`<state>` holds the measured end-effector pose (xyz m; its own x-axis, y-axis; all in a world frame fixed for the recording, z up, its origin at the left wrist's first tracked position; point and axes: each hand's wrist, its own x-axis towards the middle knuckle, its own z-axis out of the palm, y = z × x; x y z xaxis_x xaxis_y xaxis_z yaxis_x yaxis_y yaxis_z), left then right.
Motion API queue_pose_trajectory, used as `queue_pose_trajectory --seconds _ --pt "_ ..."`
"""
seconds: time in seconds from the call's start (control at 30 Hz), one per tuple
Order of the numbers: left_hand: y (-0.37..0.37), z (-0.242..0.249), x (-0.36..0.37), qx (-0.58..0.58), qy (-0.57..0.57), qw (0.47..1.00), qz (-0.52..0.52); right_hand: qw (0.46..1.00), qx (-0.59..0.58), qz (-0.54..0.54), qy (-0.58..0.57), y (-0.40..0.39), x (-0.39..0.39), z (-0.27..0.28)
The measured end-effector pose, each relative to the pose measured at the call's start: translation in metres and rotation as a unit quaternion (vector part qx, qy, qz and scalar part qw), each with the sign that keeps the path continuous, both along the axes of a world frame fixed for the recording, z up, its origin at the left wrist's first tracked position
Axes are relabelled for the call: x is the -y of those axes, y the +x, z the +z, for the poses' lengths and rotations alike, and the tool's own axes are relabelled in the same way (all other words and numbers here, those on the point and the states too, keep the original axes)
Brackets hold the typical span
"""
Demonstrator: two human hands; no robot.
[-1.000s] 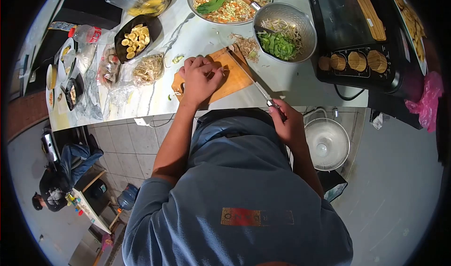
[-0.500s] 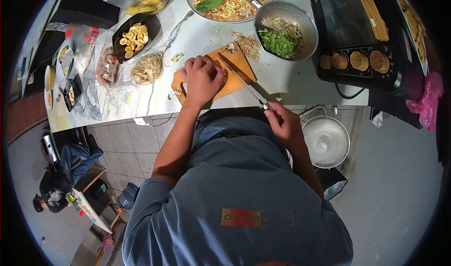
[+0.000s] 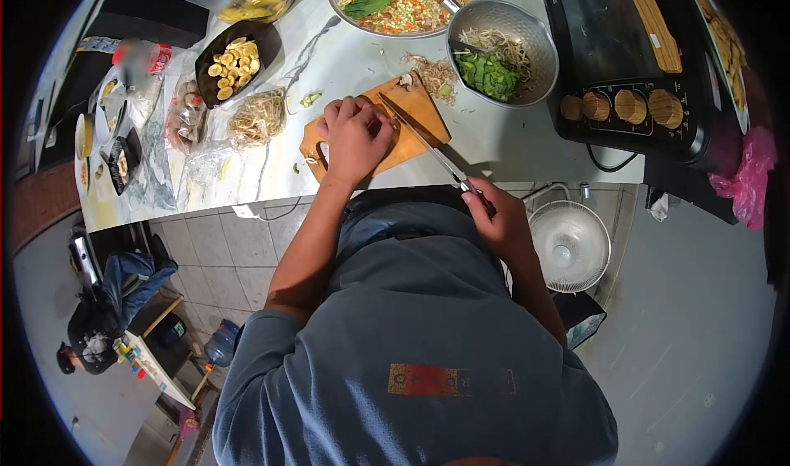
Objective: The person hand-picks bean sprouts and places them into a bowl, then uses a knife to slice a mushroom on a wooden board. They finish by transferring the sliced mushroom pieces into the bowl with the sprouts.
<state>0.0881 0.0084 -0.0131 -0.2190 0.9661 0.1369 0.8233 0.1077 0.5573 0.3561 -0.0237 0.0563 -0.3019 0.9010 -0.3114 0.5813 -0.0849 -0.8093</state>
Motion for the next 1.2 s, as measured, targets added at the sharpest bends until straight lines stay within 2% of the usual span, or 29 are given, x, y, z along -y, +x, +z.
queue_pose_trajectory --seconds 0.27,0.57,0.67,0.83,0.97,1.03,1.2 --pt "0.000 -0.001 -0.001 0.003 0.002 1.000 0.002 0.998 -0.007 0.010 0.061 0.001 0.001 -0.011" --pt "0.000 0.002 -0.002 -0.005 -0.012 1.000 0.004 0.992 0.054 0.045 0.106 0.003 0.000 -0.020" --pt "0.000 0.004 0.000 0.012 -0.015 1.000 0.003 0.991 0.021 0.014 0.135 0.006 -0.004 -0.021" --pt "-0.001 0.000 -0.003 0.004 -0.004 1.000 0.008 0.983 0.075 -0.026 0.167 0.014 -0.013 -0.016" --pt "-0.003 0.003 -0.004 0.003 -0.001 1.000 0.002 0.985 0.062 -0.026 0.158 0.014 -0.016 -0.009" --pt "0.000 0.018 -0.004 -0.002 -0.039 0.999 -0.019 0.983 0.050 -0.027 0.174 0.016 -0.015 -0.014" --pt "0.001 0.012 -0.006 -0.002 -0.046 0.999 -0.019 0.985 0.038 -0.028 0.166 0.021 -0.015 -0.013"
